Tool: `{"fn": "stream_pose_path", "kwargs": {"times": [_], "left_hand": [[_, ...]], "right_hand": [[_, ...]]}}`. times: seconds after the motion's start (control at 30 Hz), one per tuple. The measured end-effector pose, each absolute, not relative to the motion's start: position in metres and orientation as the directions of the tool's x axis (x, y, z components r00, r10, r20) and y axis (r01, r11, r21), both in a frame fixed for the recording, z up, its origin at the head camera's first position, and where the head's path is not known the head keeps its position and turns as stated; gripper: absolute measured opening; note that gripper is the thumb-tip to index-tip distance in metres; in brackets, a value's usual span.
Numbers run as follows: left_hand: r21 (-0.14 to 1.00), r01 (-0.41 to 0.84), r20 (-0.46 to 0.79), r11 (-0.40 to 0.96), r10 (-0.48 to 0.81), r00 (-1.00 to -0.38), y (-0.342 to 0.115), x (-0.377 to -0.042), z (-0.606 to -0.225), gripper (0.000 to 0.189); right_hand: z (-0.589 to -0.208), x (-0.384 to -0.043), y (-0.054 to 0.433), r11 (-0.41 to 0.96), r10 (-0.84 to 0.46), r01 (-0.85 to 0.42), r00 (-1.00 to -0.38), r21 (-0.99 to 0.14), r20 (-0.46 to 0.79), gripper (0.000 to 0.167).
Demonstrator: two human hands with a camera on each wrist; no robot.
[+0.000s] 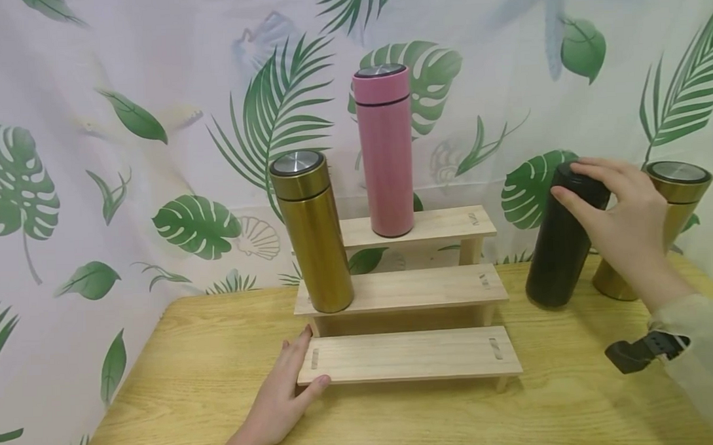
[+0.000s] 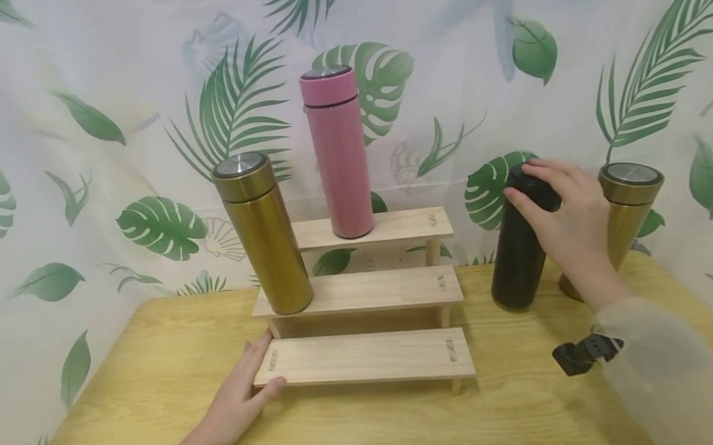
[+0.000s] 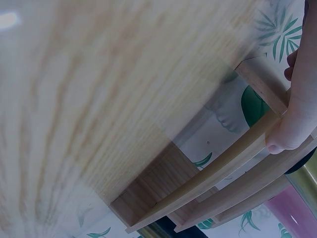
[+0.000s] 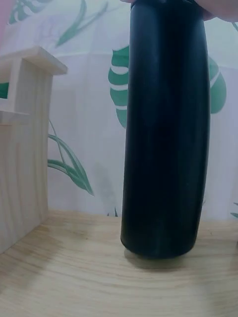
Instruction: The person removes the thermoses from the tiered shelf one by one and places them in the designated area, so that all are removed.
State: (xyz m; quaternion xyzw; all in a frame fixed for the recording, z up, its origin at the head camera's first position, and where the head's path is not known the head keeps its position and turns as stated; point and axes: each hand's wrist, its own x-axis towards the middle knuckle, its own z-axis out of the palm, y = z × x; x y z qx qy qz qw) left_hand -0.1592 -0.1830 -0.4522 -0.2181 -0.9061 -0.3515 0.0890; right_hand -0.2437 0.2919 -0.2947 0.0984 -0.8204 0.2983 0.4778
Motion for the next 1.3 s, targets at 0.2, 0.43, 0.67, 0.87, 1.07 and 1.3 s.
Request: {"fn": "stream_pose_path", "kwargs": {"times": [0.2,0.43,0.67,0.87,1.07,1.3], "left_hand": [[0.613,0.444,0.302,0.654,0.325,-0.896,-0.181,-0.158,-0.451,0.078],[0.621,0.435,0.293,0.652,0.321,-0.900,-0.181,-0.157,-0.447,0.078],[0.633,0.418,0.273,0.652,0.317,-0.908,-0.183,-0.157,-0.445,0.078],[0.631,0.422,0.280,0.651,0.316,-0.906,-0.185,-0.156,-0.447,0.079],[0.611,0.449,0.314,0.652,0.322,-0.893,-0.184,-0.156,-0.450,0.079],[0.611,0.460,0.311,0.644,0.339,-0.888,-0.182,-0.158,-0.451,0.078]], "right_hand": [[-0.297,-0.256,0.294,0.791,0.119,-0.468,-0.512,-0.393,0.851,0.044],[-0.300,-0.260,0.294,0.799,0.087,-0.474,-0.518,-0.370,0.851,0.043],[-0.307,-0.261,0.295,0.806,0.080,-0.466,-0.527,-0.366,0.846,0.045],[-0.316,-0.263,0.293,0.790,0.108,-0.480,-0.504,-0.382,0.857,0.046],[-0.321,-0.264,0.296,0.781,0.121,-0.488,-0.495,-0.390,0.861,0.047],[-0.318,-0.259,0.297,0.794,0.109,-0.467,-0.522,-0.390,0.846,0.049]]}}
